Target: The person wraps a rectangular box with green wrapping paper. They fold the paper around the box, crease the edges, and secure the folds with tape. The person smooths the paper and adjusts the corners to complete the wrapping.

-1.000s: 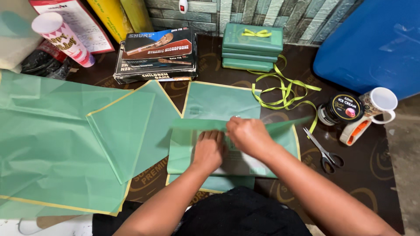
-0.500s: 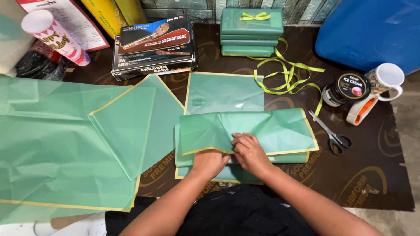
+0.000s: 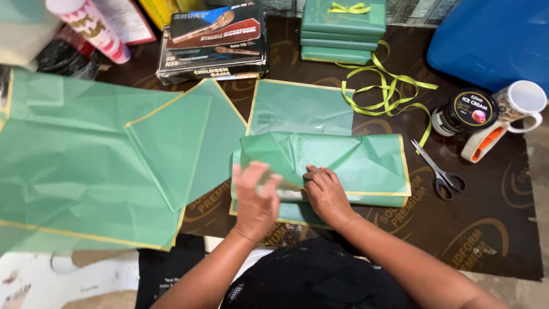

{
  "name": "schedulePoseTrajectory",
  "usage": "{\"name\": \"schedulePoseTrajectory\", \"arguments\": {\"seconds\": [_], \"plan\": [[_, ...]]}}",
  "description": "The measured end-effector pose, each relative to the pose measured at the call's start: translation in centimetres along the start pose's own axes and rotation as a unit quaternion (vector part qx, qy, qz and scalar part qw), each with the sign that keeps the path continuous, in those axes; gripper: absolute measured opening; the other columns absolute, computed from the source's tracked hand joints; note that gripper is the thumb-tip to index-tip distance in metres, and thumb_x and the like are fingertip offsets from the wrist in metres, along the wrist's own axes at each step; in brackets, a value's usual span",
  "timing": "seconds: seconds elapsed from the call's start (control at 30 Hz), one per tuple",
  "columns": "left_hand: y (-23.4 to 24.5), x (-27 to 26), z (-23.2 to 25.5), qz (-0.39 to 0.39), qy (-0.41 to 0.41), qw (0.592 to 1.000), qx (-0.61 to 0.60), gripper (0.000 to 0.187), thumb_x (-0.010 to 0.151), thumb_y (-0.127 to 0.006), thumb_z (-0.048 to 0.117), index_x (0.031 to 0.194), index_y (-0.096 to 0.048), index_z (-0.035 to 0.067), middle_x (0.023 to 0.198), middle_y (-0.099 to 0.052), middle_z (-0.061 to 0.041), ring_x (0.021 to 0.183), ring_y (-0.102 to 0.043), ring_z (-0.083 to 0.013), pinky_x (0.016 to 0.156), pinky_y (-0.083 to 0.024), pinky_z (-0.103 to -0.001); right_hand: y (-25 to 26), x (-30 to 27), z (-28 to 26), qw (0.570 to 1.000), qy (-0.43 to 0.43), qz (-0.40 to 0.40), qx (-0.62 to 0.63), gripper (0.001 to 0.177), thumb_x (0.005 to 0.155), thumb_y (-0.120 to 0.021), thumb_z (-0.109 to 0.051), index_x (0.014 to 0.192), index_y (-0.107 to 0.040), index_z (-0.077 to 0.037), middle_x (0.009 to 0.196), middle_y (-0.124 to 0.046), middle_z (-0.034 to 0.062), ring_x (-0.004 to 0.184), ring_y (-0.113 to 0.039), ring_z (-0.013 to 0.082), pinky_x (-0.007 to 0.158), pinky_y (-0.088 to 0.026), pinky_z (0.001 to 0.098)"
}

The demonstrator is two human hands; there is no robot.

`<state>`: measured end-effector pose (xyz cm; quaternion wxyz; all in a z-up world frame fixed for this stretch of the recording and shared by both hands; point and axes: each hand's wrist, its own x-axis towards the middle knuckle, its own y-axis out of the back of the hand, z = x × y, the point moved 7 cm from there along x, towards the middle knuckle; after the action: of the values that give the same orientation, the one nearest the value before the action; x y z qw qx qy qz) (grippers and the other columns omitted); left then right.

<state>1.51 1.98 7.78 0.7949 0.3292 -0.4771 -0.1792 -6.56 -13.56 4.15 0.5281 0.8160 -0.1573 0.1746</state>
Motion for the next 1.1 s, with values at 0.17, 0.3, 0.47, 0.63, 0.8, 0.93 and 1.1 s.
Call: {"name": "schedulePoseTrajectory", "arguments": {"seconds": [0.17, 0.3, 0.47, 0.63, 0.8, 0.93, 1.1], "plan": [[-3.5, -0.1, 4.8, -0.161, -0.038, 0.986, 0.022, 0.063, 0.078, -0.061, -0.002, 0.140, -0.052, 0.007, 0.149, -0.050, -0.015, 0.145, -0.041, -0.0356, 0.119, -0.016, -0.067, 0.3, -0.1, -0.1, 0.999, 0.038, 0.004, 0.000, 0.028, 0.080, -0.068, -0.005, 0.106, -0.064, 0.003, 0.117, -0.064, 0.0175, 0.121, -0.060, 0.0349, 0.102, -0.046, 0.0497], [-6.0, -0.6, 4.3, -0.210, 0.013, 0.978, 0.002, 0.052, 0.087, -0.055, 0.002, 0.139, -0.055, -0.003, 0.135, -0.061, -0.019, 0.136, -0.052, -0.0362, 0.122, -0.028, -0.055, 0.5, -0.3, 0.1, 0.998, 0.062, -0.001, -0.004, 0.026, 0.082, -0.068, -0.005, 0.107, -0.065, 0.001, 0.111, -0.065, 0.0138, 0.122, -0.062, 0.0331, 0.103, -0.046, 0.0481], [-6.6, -1.5, 4.4, -0.186, 0.021, 0.982, 0.010, 0.039, 0.087, -0.056, 0.004, 0.125, -0.064, -0.001, 0.121, -0.067, -0.016, 0.128, -0.060, -0.0350, 0.116, -0.040, -0.050, 2.3, -1.4, 1.4, 0.998, 0.062, -0.006, 0.003, 0.025, 0.077, -0.070, -0.003, 0.102, -0.066, -0.002, 0.110, -0.067, 0.0120, 0.119, -0.062, 0.0335, 0.100, -0.046, 0.0472], [-6.8, -0.5, 5.3, -0.202, 0.021, 0.979, 0.015, 0.044, 0.081, -0.060, 0.008, 0.125, -0.067, 0.004, 0.111, -0.064, -0.017, 0.119, -0.060, -0.0405, 0.105, -0.044, -0.051, 5.9, -3.1, 4.5, 0.999, 0.018, -0.004, -0.051, 0.025, 0.070, -0.071, 0.000, 0.094, -0.065, -0.002, 0.106, -0.066, 0.0142, 0.111, -0.062, 0.0346, 0.098, -0.046, 0.0469], [-6.8, 0.1, 6.1, -0.210, 0.002, 0.977, 0.039, 0.043, 0.081, -0.062, 0.010, 0.124, -0.069, 0.008, 0.111, -0.062, -0.015, 0.116, -0.060, -0.0420, 0.101, -0.047, -0.053, 7.3, -4.5, 4.5, 0.998, 0.032, 0.010, -0.058, 0.016, 0.074, -0.072, 0.000, 0.088, -0.063, -0.001, 0.104, -0.065, 0.0141, 0.103, -0.063, 0.0332, 0.094, -0.047, 0.0446], [-7.4, 0.1, 6.1, -0.224, -0.016, 0.971, 0.078, 0.043, 0.082, -0.062, 0.008, 0.124, -0.069, 0.007, 0.114, -0.063, -0.013, 0.116, -0.061, -0.0407, 0.100, -0.049, -0.051, 7.2, -4.2, 4.1, 0.997, 0.013, -0.046, -0.065, 0.013, 0.075, -0.073, -0.001, 0.085, -0.064, -0.003, 0.100, -0.064, 0.0130, 0.103, -0.061, 0.0321, 0.094, -0.047, 0.0441], [-7.9, -0.1, 6.1, -0.226, -0.018, 0.970, 0.082, 0.041, 0.082, -0.062, 0.009, 0.122, -0.071, 0.007, 0.112, -0.064, -0.011, 0.115, -0.061, -0.0403, 0.099, -0.050, -0.051, 7.8, -3.9, 2.8, 0.995, 0.041, -0.080, 0.031, 0.039, 0.065, -0.080, -0.012, 0.100, -0.067, 0.000, 0.112, -0.065, 0.0183, 0.110, -0.057, 0.0370, 0.096, -0.043, 0.0489]]}}
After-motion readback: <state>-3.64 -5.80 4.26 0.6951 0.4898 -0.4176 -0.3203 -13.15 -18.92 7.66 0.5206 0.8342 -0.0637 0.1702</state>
